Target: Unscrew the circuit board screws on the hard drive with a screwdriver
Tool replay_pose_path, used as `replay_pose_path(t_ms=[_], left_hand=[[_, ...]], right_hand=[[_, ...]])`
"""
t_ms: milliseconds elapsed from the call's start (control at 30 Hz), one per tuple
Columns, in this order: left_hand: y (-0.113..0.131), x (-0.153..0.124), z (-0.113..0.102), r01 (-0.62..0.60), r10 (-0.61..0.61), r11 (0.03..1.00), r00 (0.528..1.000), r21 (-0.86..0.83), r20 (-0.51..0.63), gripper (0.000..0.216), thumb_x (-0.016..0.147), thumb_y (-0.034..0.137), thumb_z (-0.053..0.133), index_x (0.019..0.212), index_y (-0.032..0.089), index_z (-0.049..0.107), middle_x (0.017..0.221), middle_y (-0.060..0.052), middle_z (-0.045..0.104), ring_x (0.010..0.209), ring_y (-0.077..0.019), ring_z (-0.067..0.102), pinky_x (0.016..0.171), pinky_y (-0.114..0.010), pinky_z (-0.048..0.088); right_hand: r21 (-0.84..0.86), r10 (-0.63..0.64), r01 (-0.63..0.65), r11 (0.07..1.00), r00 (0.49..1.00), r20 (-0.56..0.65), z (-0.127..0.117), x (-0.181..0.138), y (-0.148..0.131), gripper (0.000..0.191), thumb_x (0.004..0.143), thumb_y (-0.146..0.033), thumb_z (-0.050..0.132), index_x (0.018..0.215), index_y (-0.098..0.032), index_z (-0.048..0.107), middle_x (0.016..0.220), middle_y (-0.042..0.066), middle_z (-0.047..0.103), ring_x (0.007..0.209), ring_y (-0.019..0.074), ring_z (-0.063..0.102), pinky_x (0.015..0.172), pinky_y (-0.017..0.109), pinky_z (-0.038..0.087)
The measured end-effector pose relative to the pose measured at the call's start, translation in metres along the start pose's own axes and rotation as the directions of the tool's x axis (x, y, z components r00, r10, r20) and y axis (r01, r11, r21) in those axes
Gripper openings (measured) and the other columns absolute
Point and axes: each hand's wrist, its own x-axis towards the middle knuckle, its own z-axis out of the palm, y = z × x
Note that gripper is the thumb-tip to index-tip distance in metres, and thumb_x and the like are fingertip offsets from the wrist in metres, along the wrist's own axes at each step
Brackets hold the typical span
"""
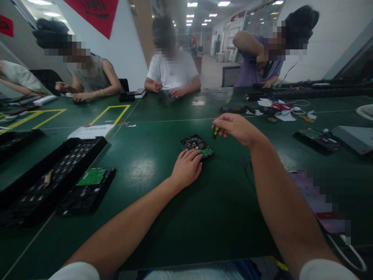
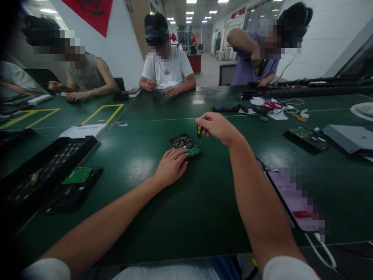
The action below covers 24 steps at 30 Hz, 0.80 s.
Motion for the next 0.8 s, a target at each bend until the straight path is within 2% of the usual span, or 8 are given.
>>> replay_pose_path(t_ms=[800], left_hand=[[0.0000, -0.0006, -0.0004, 0.010, -0.010, 1.000, 1.000, -0.028, -0.004, 0.036, 0.102, 0.029, 0.051, 0.133, 0.020, 0.066, 0.140, -0.011, 0.068, 0.134, -0.0289, 0.060, 0.120, -0.053, 0.042]], right_hand=[[0.014, 0.015, -0.015, 1.000, 1.000, -0.009, 0.0007, -0.0010, -0.0006, 0.020, 0.094, -0.033, 0.077, 0.084, -0.020, 0.065, 0.071, 0.002, 0.067, 0.060, 0.0129, 0.059, 0.056, 0.025, 0.048]])
